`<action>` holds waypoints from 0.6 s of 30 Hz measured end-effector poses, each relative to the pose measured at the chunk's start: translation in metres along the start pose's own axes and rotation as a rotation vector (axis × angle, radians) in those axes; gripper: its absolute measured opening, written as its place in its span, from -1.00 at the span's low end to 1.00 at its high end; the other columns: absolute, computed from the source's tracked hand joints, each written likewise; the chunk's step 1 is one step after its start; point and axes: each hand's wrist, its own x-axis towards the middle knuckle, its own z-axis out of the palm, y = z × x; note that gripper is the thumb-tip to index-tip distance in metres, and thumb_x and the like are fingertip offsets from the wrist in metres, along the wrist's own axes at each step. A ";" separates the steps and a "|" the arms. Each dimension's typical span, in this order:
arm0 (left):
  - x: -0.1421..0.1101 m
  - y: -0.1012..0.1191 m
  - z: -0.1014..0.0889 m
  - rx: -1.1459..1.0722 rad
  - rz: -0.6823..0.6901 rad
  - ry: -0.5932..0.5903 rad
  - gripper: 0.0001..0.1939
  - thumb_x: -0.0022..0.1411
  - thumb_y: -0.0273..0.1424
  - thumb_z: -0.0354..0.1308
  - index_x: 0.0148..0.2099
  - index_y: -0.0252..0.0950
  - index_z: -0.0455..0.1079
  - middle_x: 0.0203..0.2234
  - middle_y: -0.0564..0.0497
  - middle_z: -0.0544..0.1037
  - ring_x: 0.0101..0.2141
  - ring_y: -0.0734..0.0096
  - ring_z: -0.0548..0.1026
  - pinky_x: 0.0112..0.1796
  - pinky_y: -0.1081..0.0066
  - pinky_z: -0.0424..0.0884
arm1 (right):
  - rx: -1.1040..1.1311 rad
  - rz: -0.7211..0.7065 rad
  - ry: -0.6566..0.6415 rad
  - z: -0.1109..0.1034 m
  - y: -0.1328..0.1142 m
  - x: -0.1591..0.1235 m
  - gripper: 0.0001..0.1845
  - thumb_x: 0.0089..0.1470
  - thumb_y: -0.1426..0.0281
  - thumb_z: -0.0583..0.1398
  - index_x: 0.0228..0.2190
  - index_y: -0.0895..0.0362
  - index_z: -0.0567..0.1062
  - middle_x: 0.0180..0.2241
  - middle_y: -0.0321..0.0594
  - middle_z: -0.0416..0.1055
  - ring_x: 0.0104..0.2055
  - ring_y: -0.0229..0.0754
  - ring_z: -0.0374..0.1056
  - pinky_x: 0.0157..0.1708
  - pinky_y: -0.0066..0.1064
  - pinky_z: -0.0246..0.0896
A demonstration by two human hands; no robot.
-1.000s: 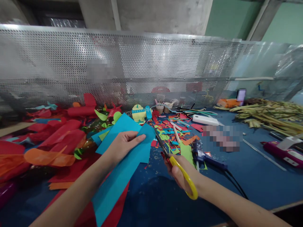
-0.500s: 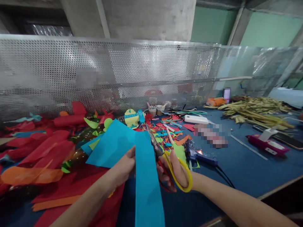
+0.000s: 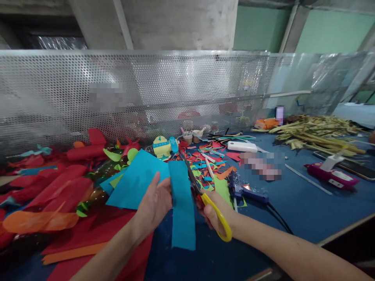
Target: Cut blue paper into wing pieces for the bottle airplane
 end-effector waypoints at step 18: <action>-0.013 0.048 -0.010 0.561 0.072 0.149 -0.68 -0.06 -0.11 0.31 -0.42 -0.27 0.50 -0.55 0.06 0.57 -0.51 0.34 0.49 -0.46 0.42 0.40 | -0.366 -0.064 -0.165 -0.012 -0.039 -0.007 -0.27 0.11 -0.16 -0.35 -0.42 0.15 0.26 -0.49 -0.21 0.23 -0.54 -0.27 0.08 -0.52 -0.39 0.05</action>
